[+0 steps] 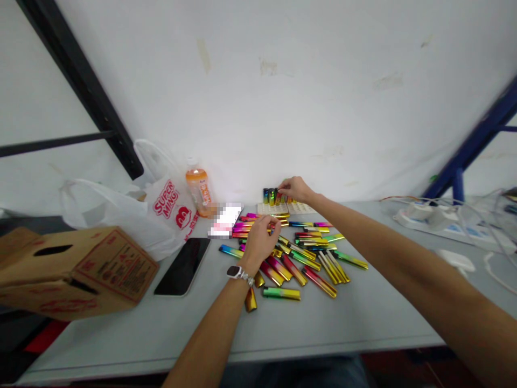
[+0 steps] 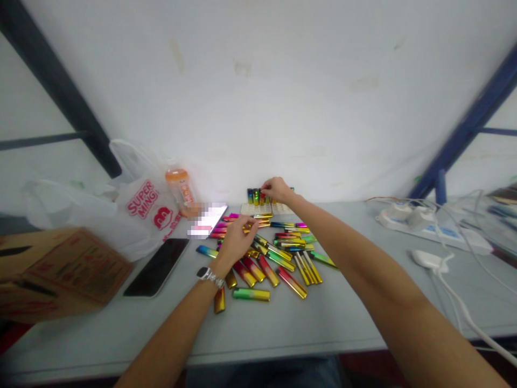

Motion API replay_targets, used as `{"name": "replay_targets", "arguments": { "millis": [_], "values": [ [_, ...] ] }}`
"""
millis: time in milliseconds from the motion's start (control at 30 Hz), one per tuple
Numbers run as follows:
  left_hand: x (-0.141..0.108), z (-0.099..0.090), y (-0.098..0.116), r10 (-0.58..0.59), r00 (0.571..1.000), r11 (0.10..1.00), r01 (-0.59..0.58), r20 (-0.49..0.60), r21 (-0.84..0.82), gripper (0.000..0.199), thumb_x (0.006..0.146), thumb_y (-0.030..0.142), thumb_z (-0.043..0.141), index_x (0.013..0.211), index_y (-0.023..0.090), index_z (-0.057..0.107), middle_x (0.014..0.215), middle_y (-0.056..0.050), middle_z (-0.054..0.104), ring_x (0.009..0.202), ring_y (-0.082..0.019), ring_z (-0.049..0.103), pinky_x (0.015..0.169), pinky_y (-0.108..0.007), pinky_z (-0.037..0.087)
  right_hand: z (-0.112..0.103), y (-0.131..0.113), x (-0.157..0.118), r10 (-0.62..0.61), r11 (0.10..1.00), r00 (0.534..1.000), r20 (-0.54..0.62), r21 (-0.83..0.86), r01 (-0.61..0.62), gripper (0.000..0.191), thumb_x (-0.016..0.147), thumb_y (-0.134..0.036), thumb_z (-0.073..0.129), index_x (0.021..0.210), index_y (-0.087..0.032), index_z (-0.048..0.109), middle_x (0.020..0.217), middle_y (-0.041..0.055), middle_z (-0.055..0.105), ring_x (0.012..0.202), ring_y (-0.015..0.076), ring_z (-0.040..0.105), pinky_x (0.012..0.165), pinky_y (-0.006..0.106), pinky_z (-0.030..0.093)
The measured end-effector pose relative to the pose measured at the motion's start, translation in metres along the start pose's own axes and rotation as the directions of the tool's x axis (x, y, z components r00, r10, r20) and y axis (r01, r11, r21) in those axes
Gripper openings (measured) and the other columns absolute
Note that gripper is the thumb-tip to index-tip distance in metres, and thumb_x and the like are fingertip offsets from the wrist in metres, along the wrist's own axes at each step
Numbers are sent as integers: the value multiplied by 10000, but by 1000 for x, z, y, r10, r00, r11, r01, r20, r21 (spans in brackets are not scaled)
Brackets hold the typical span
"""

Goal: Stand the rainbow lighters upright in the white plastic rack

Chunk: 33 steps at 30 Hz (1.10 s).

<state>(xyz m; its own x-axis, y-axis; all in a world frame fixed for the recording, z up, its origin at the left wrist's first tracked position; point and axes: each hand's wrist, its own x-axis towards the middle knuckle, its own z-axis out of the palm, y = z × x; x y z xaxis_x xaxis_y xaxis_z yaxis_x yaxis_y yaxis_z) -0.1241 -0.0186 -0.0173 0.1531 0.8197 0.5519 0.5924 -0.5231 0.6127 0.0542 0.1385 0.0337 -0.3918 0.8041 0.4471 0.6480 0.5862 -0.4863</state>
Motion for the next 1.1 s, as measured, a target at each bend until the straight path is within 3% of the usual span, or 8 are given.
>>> {"name": "replay_targets", "arguments": {
  "millis": [233,467,600,700,767,867,1000,1100],
  "values": [
    [1,-2,-3,31,1000,992,-31,-2,125,117,906,236,554,878,197,660,893,-50,701,896,-217,634,858,-370,478,2,8,13,-8,999,998,66,-50,11,130,770,-155,675,805,-143,800,709,40,741,664,171,636,659,264,461],
    [-1,-5,-3,-21,999,955,11,28,295,90,870,201,583,844,203,669,979,-76,682,969,-269,597,874,-422,447,7,-5,-14,-79,907,993,85,-408,107,305,950,-302,518,1071,-177,768,998,122,636,847,206,616,825,307,436],
    [-2,-5,0,-59,997,944,38,55,327,110,880,234,584,840,205,683,1001,-81,661,1011,-284,575,900,-447,429,12,-16,-38,5,838,996,94,-544,47,455,998,-338,402,1408,-201,544,1104,157,580,898,244,623,841,335,423],
    [-3,-5,5,-58,997,944,37,54,327,121,889,250,582,845,206,685,997,-75,651,1001,-268,575,898,-435,427,13,-23,-54,46,837,994,101,-548,17,575,995,-365,388,1532,-169,331,1177,185,555,972,277,616,880,361,421],
    [-4,-4,7,-39,998,949,21,52,313,123,896,252,578,853,206,683,996,-68,647,1000,-255,576,895,-421,428,9,-27,-66,80,869,992,94,-494,-23,576,981,-365,403,1518,-167,344,1209,179,549,1002,272,615,891,355,429],
    [-4,-1,8,0,998,957,-18,61,290,121,901,248,574,854,210,679,979,-58,641,1019,-250,574,886,-412,429,1,-31,-88,143,901,979,144,-429,-68,451,905,-355,507,1310,-171,584,1181,153,594,1027,259,615,900,334,437],
    [-5,4,11,56,997,969,-69,59,239,123,906,263,576,862,210,678,948,-54,635,1003,-242,575,867,-397,439,-10,-35,-109,257,868,923,286,-488,-91,387,760,-373,648,1093,-183,700,1105,147,677,1073,305,603,896,357,433],
    [-5,6,14,102,994,976,-109,50,187,147,917,276,564,846,206,672,922,-51,633,967,-228,576,870,-386,445,-14,-37,-107,350,848,873,338,-510,-143,352,734,-389,665,1014,-182,720,1019,133,721,994,297,634,826,341,438]
  ]
}}
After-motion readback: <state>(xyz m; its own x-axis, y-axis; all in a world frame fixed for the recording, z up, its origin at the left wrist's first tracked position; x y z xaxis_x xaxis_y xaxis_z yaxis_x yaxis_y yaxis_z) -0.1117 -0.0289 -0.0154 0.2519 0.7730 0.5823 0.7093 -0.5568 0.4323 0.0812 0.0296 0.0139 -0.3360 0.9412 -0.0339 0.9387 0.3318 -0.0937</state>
